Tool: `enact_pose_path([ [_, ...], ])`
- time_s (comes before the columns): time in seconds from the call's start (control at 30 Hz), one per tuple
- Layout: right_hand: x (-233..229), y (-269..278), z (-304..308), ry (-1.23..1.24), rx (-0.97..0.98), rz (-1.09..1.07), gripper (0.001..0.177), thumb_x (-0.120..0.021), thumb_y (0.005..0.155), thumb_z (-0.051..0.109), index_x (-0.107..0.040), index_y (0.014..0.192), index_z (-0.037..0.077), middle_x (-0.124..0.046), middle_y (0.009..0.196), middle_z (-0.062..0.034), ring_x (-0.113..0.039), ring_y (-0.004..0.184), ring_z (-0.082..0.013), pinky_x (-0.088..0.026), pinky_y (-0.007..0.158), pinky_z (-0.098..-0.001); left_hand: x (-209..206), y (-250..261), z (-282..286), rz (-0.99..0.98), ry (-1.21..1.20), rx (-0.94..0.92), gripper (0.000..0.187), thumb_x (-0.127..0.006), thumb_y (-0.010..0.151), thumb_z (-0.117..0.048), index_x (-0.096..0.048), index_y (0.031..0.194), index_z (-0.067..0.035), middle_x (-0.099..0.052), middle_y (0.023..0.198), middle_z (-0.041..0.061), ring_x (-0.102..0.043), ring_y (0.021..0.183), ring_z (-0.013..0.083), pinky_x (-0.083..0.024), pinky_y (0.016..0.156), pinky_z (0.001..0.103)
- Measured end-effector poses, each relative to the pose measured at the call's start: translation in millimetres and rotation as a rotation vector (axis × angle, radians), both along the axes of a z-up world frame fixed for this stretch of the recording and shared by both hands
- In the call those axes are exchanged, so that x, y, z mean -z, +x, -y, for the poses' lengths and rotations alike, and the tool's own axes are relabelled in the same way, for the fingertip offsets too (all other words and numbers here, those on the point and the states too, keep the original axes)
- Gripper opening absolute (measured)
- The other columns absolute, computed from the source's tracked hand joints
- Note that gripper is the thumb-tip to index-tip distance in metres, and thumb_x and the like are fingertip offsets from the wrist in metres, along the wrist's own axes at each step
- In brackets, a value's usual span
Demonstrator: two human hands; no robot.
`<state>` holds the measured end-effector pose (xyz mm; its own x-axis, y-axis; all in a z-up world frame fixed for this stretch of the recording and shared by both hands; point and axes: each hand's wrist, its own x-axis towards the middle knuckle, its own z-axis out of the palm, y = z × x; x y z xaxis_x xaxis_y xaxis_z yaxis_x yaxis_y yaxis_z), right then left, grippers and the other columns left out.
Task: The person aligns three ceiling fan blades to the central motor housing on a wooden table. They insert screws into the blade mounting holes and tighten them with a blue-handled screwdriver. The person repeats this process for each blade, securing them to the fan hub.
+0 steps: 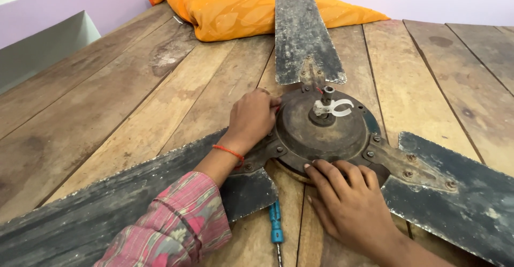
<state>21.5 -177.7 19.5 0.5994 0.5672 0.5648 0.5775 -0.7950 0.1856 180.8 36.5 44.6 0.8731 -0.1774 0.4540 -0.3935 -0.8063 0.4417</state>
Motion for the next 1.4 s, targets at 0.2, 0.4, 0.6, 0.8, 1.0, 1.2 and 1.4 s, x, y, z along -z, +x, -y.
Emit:
enact_pose_path([
  [0.2, 0, 0, 0, -0.006, 0.011, -0.007, 0.054, -0.064, 0.086, 0.032, -0.059, 0.132, 0.004, -0.059, 0.129, -0.0108, -0.053, 0.114, -0.0301, -0.041, 0.095, -0.0479, 1, -29, 5, 0.142, 0.119, 0.013, 0.042, -0.062, 0.092, -0.015, -0.064, 0.133, -0.008, -0.059, 0.138, 0.018, -0.055, 0.128, 0.0365, -0.044, 0.103, 0.054],
  [0.4, -3, -2, -1, -0.018, 0.007, 0.031, 0.054, -0.065, 0.085, 0.031, -0.060, 0.132, 0.004, -0.060, 0.128, -0.0115, -0.054, 0.114, -0.0311, -0.041, 0.095, -0.0476, 0, -89, 2, 0.312, 0.184, 0.080, 0.049, -0.059, 0.089, -0.011, -0.059, 0.136, 0.003, -0.058, 0.140, 0.022, -0.052, 0.134, 0.0366, -0.038, 0.111, 0.054],
  [0.6, -3, -8, 1, -0.092, 0.034, 0.058, 0.054, -0.066, 0.085, 0.028, -0.060, 0.132, 0.002, -0.059, 0.133, -0.0124, -0.055, 0.119, -0.0308, -0.042, 0.098, -0.0457, 16, -170, 10, 0.445, 0.323, 0.223, 0.049, -0.059, 0.096, -0.022, -0.060, 0.138, 0.004, -0.055, 0.147, 0.022, -0.047, 0.142, 0.0342, -0.033, 0.117, 0.057],
  [0.8, -3, -22, 16, -0.247, 0.123, 0.045, 0.062, -0.063, 0.081, 0.023, -0.055, 0.139, 0.003, -0.053, 0.147, -0.0120, -0.054, 0.126, -0.0285, -0.043, 0.101, -0.0443, 30, -203, 11, 0.485, 0.453, 0.309, 0.053, -0.056, 0.099, -0.027, -0.058, 0.141, 0.005, -0.055, 0.150, 0.019, -0.046, 0.146, 0.0295, -0.032, 0.120, 0.055],
  [1.0, -4, -28, 59, -0.517, 0.378, 0.122, 0.072, -0.062, 0.082, 0.026, -0.049, 0.151, 0.014, -0.050, 0.155, -0.0102, -0.052, 0.133, -0.0237, -0.042, 0.109, -0.0460, 26, -190, 6, 0.523, 0.520, 0.283, 0.055, -0.056, 0.090, -0.021, -0.059, 0.141, 0.001, -0.054, 0.151, 0.017, -0.047, 0.144, 0.0276, -0.032, 0.120, 0.053],
  [1.2, -14, -38, 82, -0.409, 0.439, 0.166, 0.064, -0.064, 0.082, 0.031, -0.058, 0.142, 0.010, -0.062, 0.140, -0.0071, -0.060, 0.127, -0.0223, -0.049, 0.101, -0.0413, 17, -180, 11, 0.626, 0.637, 0.248, 0.055, -0.055, 0.091, -0.022, -0.059, 0.142, -0.001, -0.053, 0.153, 0.015, -0.046, 0.146, 0.0260, -0.032, 0.121, 0.051],
  [1.4, -25, -35, 86, -0.525, 0.360, 0.209, 0.050, -0.065, 0.080, 0.017, -0.070, 0.129, 0.011, -0.070, 0.126, -0.0038, -0.067, 0.115, -0.0199, -0.058, 0.087, -0.0321, 15, -162, 39, 0.764, 0.725, 0.282, 0.054, -0.051, 0.097, -0.027, -0.060, 0.144, -0.001, -0.052, 0.155, 0.015, -0.044, 0.147, 0.0259, -0.030, 0.123, 0.048],
])
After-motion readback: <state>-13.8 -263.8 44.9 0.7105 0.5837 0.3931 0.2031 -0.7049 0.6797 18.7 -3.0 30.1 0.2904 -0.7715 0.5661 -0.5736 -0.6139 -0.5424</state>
